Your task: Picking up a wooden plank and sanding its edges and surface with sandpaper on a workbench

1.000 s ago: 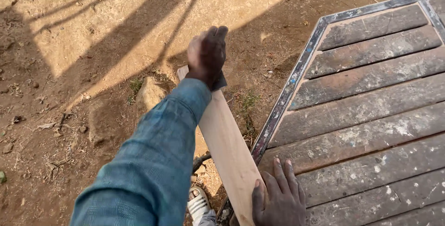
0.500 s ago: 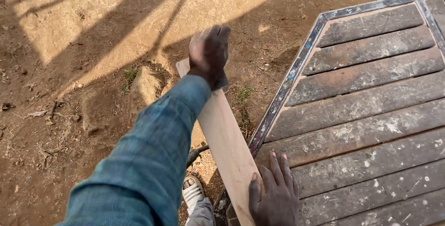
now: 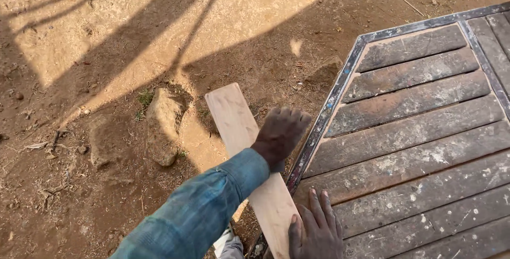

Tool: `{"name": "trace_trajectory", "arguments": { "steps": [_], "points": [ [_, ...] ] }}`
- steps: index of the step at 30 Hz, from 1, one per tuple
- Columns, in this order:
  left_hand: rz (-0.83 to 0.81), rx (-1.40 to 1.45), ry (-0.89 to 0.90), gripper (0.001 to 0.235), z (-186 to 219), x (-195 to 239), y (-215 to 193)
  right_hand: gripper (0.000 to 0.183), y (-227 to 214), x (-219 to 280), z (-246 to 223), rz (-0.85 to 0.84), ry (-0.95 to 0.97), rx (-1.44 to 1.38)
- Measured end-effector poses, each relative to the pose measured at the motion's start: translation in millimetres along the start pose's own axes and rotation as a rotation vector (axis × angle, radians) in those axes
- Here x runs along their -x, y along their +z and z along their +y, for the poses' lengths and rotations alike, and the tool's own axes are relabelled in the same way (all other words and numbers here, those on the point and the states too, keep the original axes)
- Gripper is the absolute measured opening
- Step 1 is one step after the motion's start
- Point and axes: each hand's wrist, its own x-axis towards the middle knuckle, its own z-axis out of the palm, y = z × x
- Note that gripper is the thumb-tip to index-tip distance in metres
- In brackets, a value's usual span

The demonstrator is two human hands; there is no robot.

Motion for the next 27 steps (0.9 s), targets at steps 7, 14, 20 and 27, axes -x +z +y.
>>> {"name": "trace_trajectory", "arguments": {
  "steps": [7,14,20,27],
  "points": [
    [-0.104,-0.275,-0.239,0.01,-113,-42,25,0.032,0,-1,0,0.023,0.025,-0.084],
    [-0.086,0.173,0.047,0.008,69,37,-29,0.038,17,6,4,0.093,0.032,-0.023],
    [-0.617,-0.12,-0.376,0.019,-109,-61,1,0.032,34,9,16,0.134,-0.046,-0.044],
    [-0.427,-0.099,-0.178,0.026,5,1,-5,0.029,51,13,27,0.144,-0.073,-0.048]
  ]
}}
